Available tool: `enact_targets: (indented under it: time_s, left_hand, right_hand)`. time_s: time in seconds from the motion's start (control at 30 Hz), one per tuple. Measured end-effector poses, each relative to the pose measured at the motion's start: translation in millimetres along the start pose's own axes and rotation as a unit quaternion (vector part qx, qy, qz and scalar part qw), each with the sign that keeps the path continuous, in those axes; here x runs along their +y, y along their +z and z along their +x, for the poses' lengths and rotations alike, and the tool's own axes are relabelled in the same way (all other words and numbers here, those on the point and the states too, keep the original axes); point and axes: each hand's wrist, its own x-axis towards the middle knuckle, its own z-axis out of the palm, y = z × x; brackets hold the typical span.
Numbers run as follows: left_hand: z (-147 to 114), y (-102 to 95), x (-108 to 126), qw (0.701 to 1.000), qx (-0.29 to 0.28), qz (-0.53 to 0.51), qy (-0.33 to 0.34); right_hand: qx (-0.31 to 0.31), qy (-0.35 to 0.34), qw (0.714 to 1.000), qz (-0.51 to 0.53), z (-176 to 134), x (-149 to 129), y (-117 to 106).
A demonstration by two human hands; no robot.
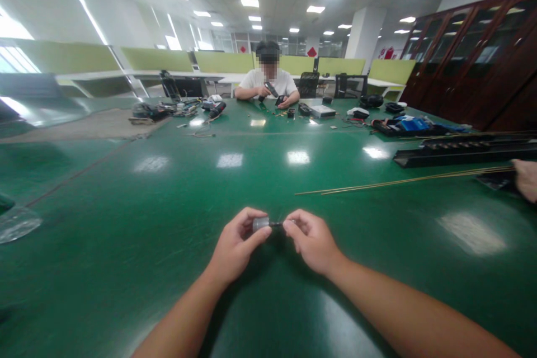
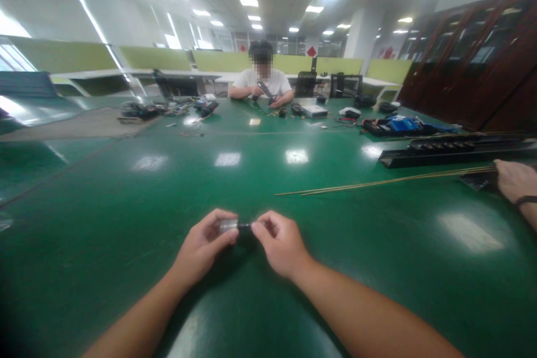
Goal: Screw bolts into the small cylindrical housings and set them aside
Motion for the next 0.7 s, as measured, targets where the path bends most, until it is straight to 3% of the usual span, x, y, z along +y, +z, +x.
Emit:
enact_targets:
  time_s: [0.7]
  left_hand:
    - [1.9, -0.6, -0.4, 0.999, 0.006, -0.032, -0.012]
  right_hand:
    - [0.0, 0.026, 1.0, -0.005, 2.9, 2.7, -2.9]
